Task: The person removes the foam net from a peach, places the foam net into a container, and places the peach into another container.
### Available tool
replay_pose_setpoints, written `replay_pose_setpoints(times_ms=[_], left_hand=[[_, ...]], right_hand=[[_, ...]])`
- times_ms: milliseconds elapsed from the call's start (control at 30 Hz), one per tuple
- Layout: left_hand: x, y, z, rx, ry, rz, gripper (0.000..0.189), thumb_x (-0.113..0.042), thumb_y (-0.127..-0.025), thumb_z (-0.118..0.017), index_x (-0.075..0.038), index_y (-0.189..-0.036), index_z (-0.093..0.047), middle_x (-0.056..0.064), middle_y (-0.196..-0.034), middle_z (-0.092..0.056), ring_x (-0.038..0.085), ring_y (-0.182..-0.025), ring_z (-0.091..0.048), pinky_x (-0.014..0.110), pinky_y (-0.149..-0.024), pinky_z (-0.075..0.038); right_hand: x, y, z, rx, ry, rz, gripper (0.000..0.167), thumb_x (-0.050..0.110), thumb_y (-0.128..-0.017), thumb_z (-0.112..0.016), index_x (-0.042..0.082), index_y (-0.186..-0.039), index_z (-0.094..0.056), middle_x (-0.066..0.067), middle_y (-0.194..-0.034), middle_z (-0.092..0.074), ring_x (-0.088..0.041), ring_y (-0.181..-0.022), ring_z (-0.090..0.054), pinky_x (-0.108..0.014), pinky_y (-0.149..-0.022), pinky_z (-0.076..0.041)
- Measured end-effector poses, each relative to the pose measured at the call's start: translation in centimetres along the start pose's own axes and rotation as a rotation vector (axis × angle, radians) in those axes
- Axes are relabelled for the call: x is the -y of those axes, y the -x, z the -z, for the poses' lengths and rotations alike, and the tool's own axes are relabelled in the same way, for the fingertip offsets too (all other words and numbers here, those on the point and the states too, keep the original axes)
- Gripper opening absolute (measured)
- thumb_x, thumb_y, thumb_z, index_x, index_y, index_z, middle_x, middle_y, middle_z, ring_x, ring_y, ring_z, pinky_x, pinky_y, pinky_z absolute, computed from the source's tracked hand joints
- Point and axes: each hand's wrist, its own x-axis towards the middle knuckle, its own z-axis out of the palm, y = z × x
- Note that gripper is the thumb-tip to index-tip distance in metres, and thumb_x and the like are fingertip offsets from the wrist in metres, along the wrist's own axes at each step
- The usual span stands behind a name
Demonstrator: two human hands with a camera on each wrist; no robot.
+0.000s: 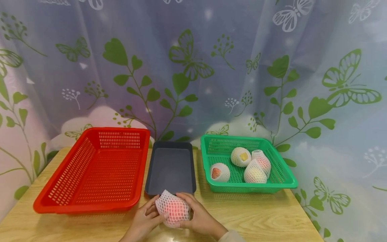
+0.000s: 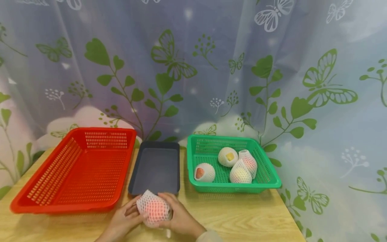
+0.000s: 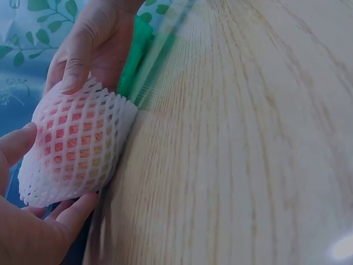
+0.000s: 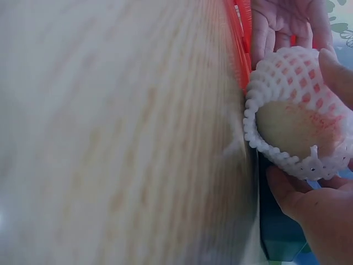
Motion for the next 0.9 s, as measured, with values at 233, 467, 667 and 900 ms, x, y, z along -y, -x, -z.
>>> replay_pose_setpoints(times_ms=[233, 467, 667, 900], left_hand=[[-0.27, 0.17, -0.05, 0.007, -0.021, -0.003, 0.079, -0.003, -0.081, -0.075, 0.012, -0.143, -0.030, 0.033, -0.128, -0.052, 0.034, -0.111, -0.059, 0.030, -0.084, -0.056], [-0.28, 0.14, -0.07, 0.018, -0.033, 0.011, 0.079, -0.006, -0.081, -0.076, 0.011, -0.144, -0.030, 0.033, -0.129, -0.051, 0.035, -0.112, -0.058, 0.033, -0.085, -0.056], [-0.22, 0.05, -0.07, 0.027, -0.030, 0.004, 0.080, -0.005, -0.081, -0.076, 0.011, -0.144, -0.030, 0.032, -0.129, -0.051, 0.034, -0.111, -0.058, 0.031, -0.084, -0.055], [-0.17, 0.05, -0.29, 0.017, -0.029, -0.007, 0.077, -0.006, -0.081, -0.076, 0.013, -0.141, -0.033, 0.032, -0.130, -0.051, 0.033, -0.112, -0.058, 0.031, -0.084, -0.055]], right_hand=[[0.13, 0.13, 0.01, 0.019, -0.008, -0.004, 0.082, 0.030, -0.077, -0.081, 0.018, -0.146, -0.038, 0.002, -0.146, -0.038, -0.019, -0.131, -0.039, -0.036, -0.109, -0.033], [0.08, 0.24, 0.14, 0.030, -0.041, -0.007, 0.081, 0.028, -0.077, -0.081, 0.021, -0.146, -0.038, 0.000, -0.144, -0.040, -0.019, -0.130, -0.038, -0.033, -0.109, -0.032], [0.05, 0.38, 0.26, 0.035, -0.050, -0.007, 0.080, 0.027, -0.078, -0.080, 0.021, -0.146, -0.038, 0.000, -0.145, -0.039, -0.019, -0.131, -0.038, -0.031, -0.109, -0.032], [0.02, 0.49, 0.19, 0.019, -0.055, -0.001, 0.079, 0.028, -0.079, -0.079, 0.017, -0.146, -0.038, -0.002, -0.143, -0.041, -0.018, -0.128, -0.041, -0.029, -0.106, -0.037]])
